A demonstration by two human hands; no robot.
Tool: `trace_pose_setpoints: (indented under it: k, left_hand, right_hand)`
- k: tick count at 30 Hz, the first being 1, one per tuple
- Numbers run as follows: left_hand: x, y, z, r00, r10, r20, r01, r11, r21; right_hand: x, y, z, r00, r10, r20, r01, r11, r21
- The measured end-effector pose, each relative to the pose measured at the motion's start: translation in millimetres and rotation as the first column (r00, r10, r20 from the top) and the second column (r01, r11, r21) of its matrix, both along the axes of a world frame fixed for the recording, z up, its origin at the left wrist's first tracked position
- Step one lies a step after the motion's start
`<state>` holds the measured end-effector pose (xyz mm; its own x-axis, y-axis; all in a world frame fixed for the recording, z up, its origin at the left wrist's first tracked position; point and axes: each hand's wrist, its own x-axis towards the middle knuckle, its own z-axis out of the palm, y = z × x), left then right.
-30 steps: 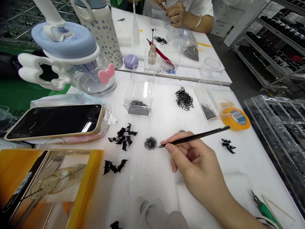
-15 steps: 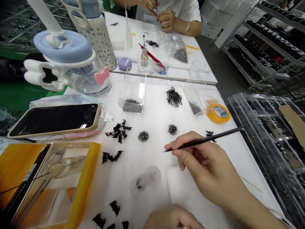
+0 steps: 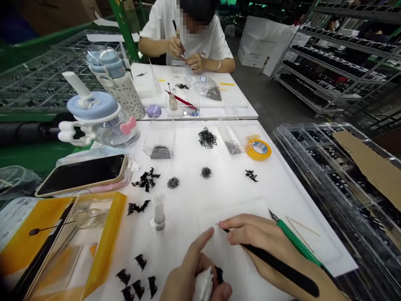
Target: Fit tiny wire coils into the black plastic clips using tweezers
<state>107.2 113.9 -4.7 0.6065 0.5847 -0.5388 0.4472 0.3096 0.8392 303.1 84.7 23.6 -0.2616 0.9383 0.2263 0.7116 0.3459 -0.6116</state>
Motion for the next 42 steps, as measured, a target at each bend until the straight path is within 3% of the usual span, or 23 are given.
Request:
trace_pose_setpoints:
  k: [3, 5, 7, 9, 13, 17, 28, 42]
  left_hand:
    - [3, 4, 10.3, 0.989, -0.069, -0.128, 0.08, 0.993, 0.086]
    - [6, 7, 18.0, 0.981, -0.119, -0.15, 0.139, 0.982, 0.13]
    - [9, 9, 25.0, 0.976, -0.143, -0.162, 0.169, 0.972, 0.163]
    - [12, 10, 30.0, 0.969, -0.151, -0.194, 0.188, 0.964, 0.188]
    - [13, 9, 32.7, 0.958, -0.134, -0.255, 0.19, 0.96, 0.206]
    - [13, 6, 30.2, 0.955, -0.085, -0.285, 0.151, 0.964, 0.218]
    - [15, 7, 30.5, 0.952, -0.063, -0.3, 0.133, 0.966, 0.22]
    - [14, 5, 30.6, 0.972, -0.06, -0.229, 0.125, 0.951, 0.282]
  right_hand:
    - [-1, -2, -1.2, 0.993, -0.061, -0.104, 0.052, 0.995, -0.091]
    - [-5, -6, -3.5, 0.938, -0.248, -0.242, 0.202, 0.958, -0.201]
    - [-14, -10, -7.3, 0.822, -0.449, -0.35, 0.347, 0.882, -0.318]
    - [-25, -13, -12.2, 0.675, -0.597, -0.433, 0.416, 0.793, -0.445]
    - [-44, -15, -19.0, 0.462, -0.733, -0.498, 0.433, 0.677, -0.595]
    - [-50, -14, -18.4, 0.425, -0.764, -0.485, 0.465, 0.644, -0.608]
    - [-54, -14, -20.2, 0.429, -0.787, -0.443, 0.522, 0.617, -0.589]
    - [-55, -15, -18.5, 0.45, -0.788, -0.42, 0.522, 0.613, -0.593]
